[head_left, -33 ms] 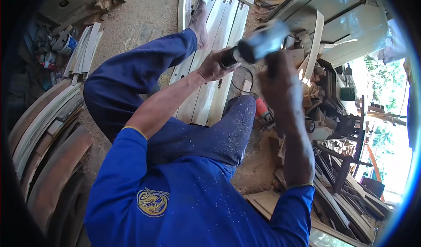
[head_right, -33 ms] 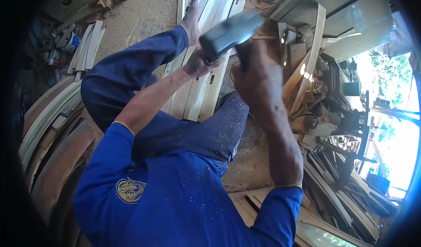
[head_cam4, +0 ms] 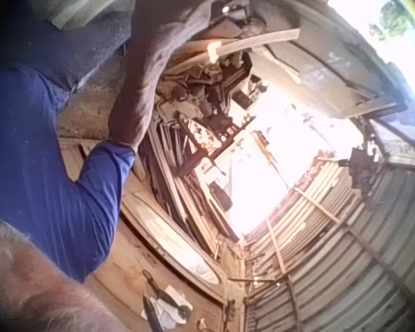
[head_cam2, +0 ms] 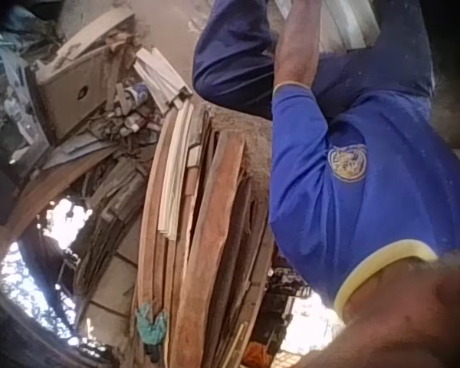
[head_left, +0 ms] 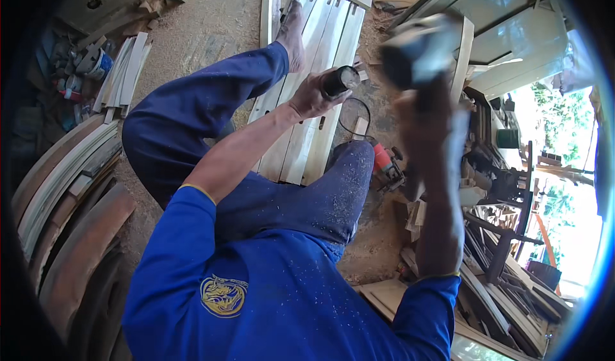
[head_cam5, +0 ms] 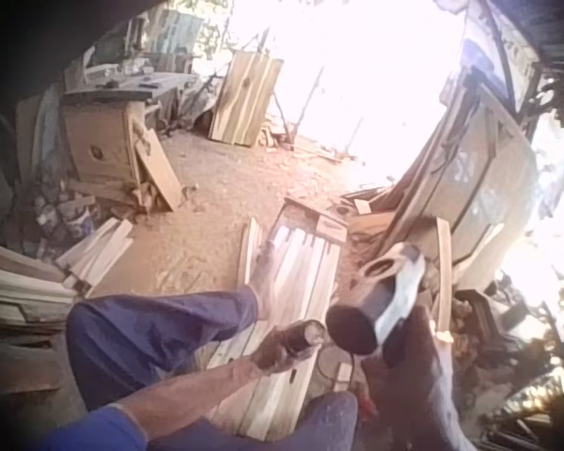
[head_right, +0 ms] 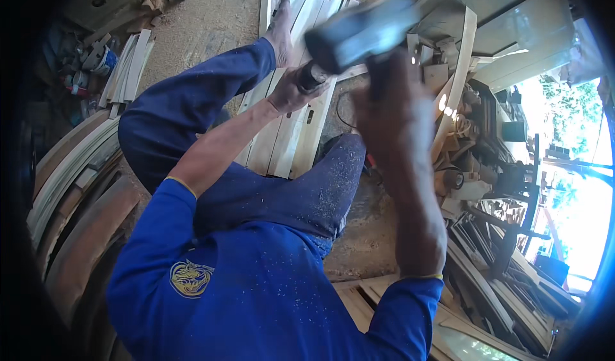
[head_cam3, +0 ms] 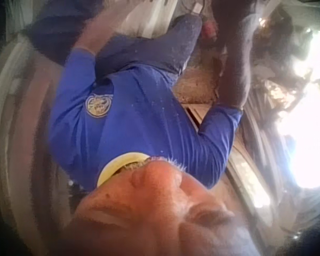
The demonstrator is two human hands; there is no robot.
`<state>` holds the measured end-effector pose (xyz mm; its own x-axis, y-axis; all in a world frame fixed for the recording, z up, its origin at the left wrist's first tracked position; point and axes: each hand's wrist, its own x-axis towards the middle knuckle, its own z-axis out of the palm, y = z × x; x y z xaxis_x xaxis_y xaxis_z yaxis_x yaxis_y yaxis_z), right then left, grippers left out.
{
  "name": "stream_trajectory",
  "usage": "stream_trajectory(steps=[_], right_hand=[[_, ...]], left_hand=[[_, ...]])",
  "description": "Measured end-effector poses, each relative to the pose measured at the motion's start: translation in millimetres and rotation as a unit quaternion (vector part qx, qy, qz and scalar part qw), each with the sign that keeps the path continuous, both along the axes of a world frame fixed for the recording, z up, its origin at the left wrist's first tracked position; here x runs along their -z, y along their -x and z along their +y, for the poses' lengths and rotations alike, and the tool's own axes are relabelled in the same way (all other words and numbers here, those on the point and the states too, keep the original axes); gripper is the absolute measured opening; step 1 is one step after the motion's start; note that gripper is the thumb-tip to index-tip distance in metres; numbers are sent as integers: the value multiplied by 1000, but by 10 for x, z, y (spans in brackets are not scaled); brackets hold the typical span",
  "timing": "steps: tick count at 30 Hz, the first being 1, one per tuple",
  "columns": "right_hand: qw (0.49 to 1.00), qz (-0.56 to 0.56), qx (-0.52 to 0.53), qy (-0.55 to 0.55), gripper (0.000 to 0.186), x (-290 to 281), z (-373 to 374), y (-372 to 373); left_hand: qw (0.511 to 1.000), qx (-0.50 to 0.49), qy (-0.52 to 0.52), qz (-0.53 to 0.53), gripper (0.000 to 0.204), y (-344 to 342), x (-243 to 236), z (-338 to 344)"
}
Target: The person uses a hammer and a chisel to carve out slots in several wooden boards while sitting on the floor of a workshop.
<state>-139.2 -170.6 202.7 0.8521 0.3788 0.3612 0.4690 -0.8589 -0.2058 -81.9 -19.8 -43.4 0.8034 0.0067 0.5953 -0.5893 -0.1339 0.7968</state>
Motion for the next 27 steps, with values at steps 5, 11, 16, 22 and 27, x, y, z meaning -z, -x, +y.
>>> stream_trajectory(steps=[5, 11, 16, 22, 27], right_hand=[[970, -35, 50, -236, 22, -692, 115, 120], [993, 88, 20, 80, 33, 551, 3, -296], [980, -83, 41, -174, 11, -649, 104, -109], [982, 157, 77, 73, 27, 1123, -90, -116], [998, 5, -52, -17, 24, -4, 105, -299]], left_hand=[[1000, 17, 20, 16, 42, -13, -40, -72], [998, 15, 5, 65, 35, -52, 60, -73], [995, 39, 12, 88, 36, 72, 33, 46], [988, 88, -13, 124, 35, -14, 178, -154], [979, 90, 106, 150, 35, 82, 124, 71]])
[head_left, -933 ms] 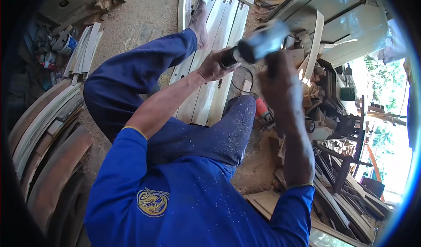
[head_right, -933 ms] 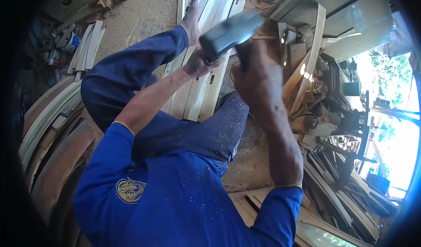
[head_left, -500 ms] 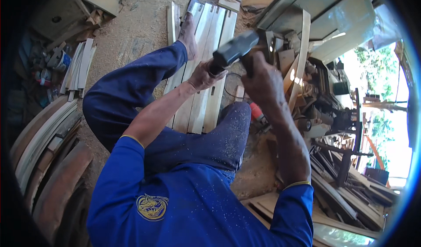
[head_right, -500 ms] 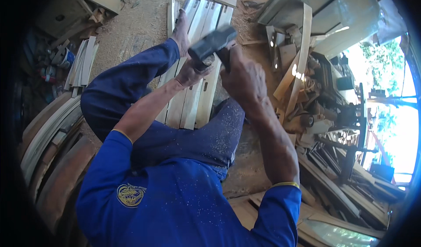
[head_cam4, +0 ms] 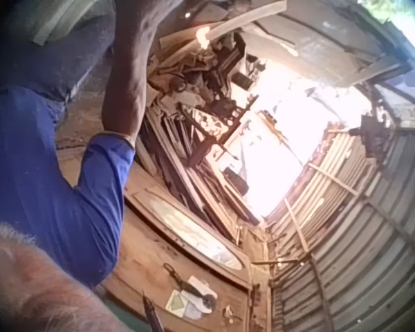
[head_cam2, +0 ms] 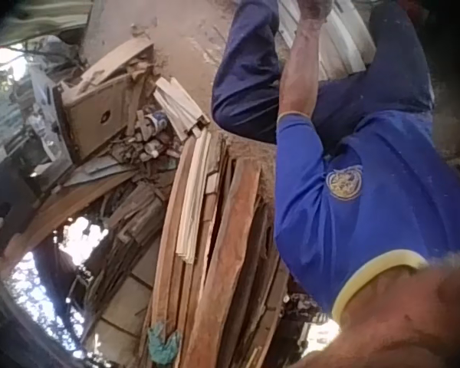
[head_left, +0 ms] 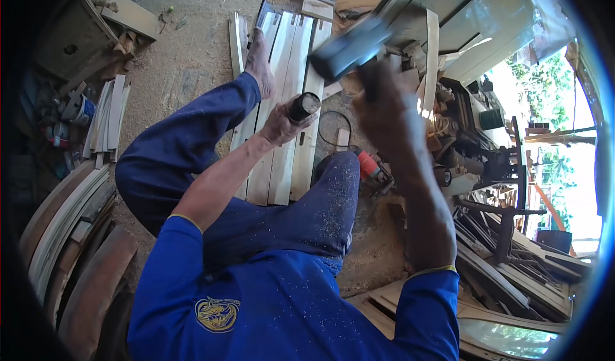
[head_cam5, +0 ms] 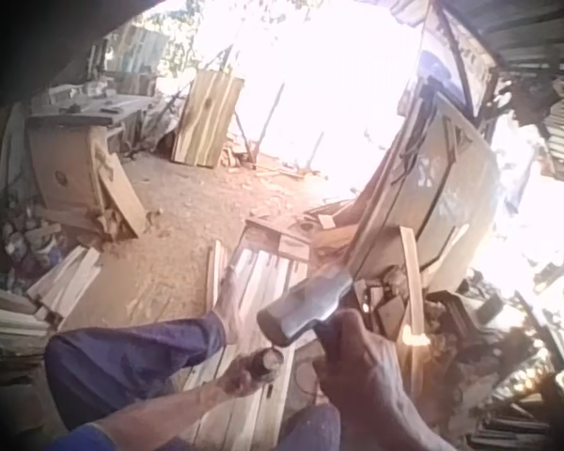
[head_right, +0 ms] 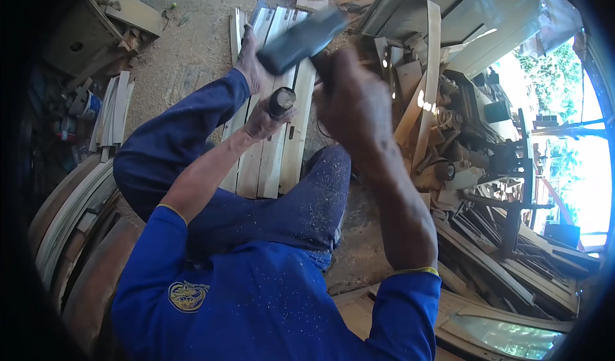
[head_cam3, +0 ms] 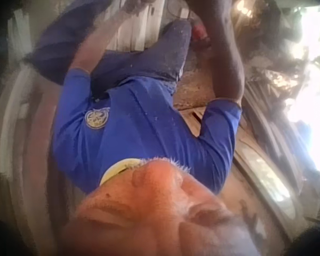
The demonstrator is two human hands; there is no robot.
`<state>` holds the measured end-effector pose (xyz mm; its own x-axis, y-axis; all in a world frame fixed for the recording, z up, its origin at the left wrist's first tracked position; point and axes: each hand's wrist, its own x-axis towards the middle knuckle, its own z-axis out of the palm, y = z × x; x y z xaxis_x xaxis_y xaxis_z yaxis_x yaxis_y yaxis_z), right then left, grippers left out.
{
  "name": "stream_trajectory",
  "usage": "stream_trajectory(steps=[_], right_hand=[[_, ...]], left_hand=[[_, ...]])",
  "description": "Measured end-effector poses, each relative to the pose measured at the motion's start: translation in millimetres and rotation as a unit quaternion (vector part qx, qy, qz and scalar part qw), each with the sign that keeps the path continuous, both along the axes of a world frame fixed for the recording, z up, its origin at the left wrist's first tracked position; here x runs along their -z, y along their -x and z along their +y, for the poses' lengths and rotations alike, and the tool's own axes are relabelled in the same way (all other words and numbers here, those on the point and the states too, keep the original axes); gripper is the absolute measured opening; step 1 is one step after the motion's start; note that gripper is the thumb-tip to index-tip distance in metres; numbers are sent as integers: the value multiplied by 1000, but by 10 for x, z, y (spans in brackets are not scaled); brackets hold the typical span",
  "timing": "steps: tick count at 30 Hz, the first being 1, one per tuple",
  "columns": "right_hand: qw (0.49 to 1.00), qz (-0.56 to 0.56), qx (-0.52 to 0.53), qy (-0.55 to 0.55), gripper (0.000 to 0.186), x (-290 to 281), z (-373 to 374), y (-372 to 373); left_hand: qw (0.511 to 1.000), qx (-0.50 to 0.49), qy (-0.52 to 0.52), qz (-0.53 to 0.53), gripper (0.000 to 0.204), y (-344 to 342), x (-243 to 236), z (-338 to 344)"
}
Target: The person uses a hammer and a chisel to carve out slots in several wooden boards while sitting on the floor of a workshop.
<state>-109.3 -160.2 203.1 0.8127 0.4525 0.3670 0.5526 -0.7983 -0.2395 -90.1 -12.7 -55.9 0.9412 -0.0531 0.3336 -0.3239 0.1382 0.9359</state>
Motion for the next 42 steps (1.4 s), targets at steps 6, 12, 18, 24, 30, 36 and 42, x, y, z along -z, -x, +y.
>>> stream_trajectory(steps=[6, 12, 18, 24, 30, 36, 42], right_hand=[[965, -36, 115, -233, 15, -77, -10, 252], [974, 170, 84, 124, 34, 490, -155, 104], [983, -35, 88, -156, 30, -189, -162, 307], [977, 182, 89, 65, 15, 1003, -373, 288], [975, 212, 61, -29, 33, 837, -340, 215], [954, 220, 159, -127, 27, 949, -646, 159], [929, 273, 181, -174, 21, 1270, -684, 213]], left_hand=[[995, 11, -98, -31, 30, 34, -111, -153], [998, 53, -36, -15, 36, 21, 54, -41], [978, 98, -176, 45, 46, 93, -467, 140], [976, 143, -121, 111, 42, 81, -394, -52], [990, -56, -124, -40, 33, 459, -131, -110], [976, -70, -180, -100, 36, 757, -5, -208], [903, -226, -232, 283, 36, -1095, 551, 26]])
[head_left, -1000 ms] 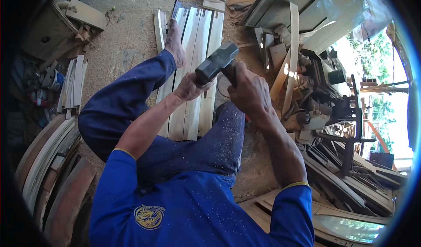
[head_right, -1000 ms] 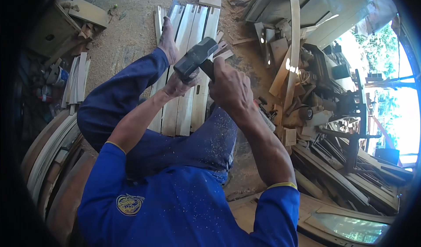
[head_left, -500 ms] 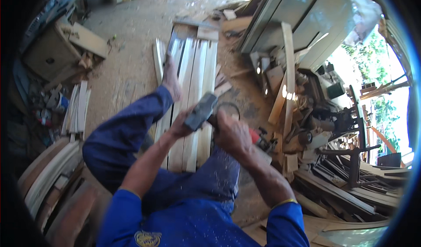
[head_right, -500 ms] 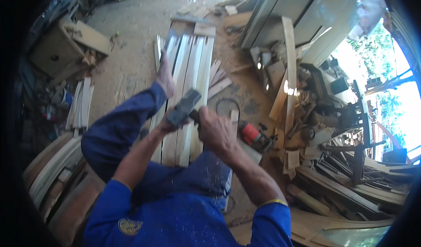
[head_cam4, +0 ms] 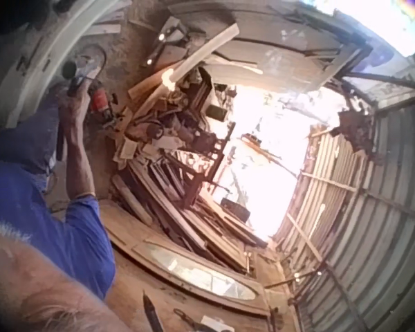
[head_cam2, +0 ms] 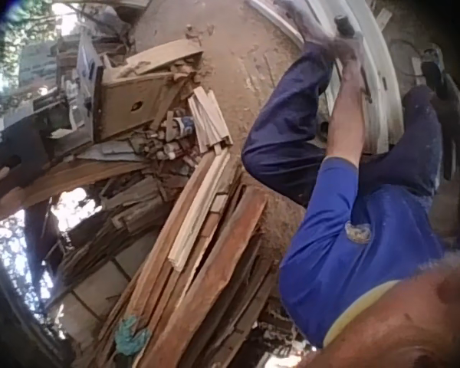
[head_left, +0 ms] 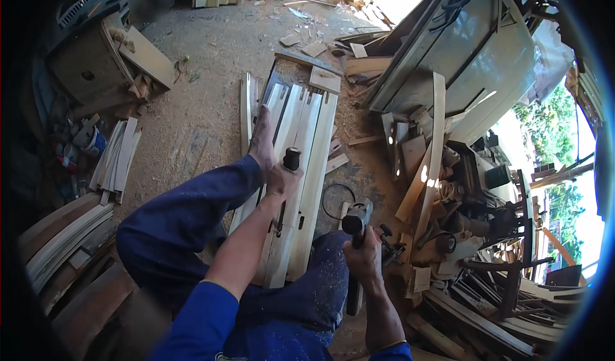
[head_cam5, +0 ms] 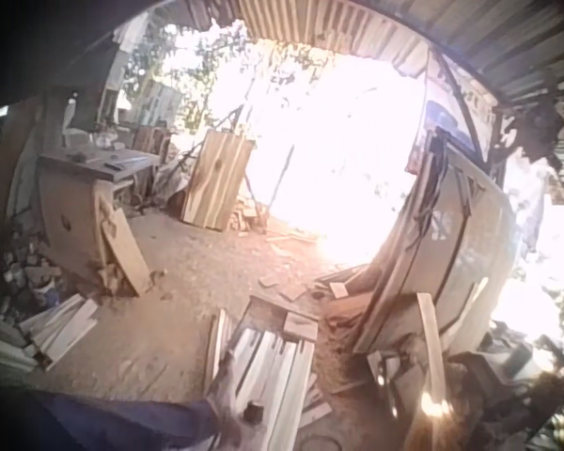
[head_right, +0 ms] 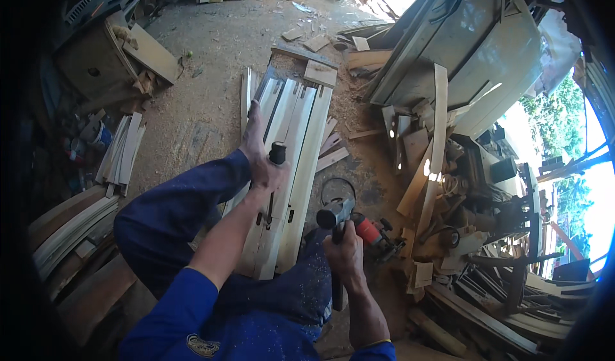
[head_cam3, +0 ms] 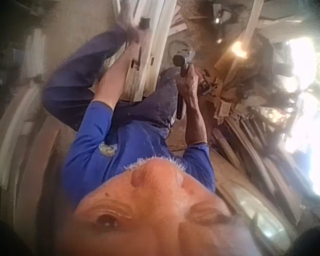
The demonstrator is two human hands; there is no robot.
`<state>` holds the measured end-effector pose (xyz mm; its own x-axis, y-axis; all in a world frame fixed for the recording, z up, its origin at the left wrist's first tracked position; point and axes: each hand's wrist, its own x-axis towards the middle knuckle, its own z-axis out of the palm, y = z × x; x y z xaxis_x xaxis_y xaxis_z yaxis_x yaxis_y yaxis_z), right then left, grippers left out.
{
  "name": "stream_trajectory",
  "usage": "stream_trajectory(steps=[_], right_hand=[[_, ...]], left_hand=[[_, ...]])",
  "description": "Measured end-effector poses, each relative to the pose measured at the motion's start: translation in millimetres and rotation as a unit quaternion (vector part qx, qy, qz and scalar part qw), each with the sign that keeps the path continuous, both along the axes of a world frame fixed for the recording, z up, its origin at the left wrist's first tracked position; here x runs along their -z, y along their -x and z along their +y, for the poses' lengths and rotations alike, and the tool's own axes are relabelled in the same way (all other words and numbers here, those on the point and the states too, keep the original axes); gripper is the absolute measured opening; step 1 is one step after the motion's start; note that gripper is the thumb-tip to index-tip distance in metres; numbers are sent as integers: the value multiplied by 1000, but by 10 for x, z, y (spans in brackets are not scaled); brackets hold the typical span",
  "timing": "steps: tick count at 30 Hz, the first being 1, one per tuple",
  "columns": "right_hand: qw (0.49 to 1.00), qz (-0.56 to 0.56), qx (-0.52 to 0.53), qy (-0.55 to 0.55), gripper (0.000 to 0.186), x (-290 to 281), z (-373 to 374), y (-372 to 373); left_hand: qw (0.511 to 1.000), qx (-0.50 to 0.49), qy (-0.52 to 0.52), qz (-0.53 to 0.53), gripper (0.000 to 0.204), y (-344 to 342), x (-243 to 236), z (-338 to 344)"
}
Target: The person uses a hammer and a chisel to carve out slots in several wooden boards while sitting on the floor of a workshop.
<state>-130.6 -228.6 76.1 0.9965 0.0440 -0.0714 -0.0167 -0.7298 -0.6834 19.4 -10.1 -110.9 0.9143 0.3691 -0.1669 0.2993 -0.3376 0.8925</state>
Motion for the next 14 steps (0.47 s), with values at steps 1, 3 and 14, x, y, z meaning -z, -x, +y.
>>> stream_trajectory(steps=[1, 3, 14], right_hand=[[1000, -8, 5, 0, 21, 113, -148, 42], [1000, 9, 29, 7, 22, 283, -329, 174], [982, 164, 89, 29, 23, 876, -634, 769]], left_hand=[[999, 18, 39, -13, 33, -84, 58, -99], [982, 101, 159, 35, 33, -103, -179, -281], [937, 152, 312, 31, 40, 63, -727, -95]])
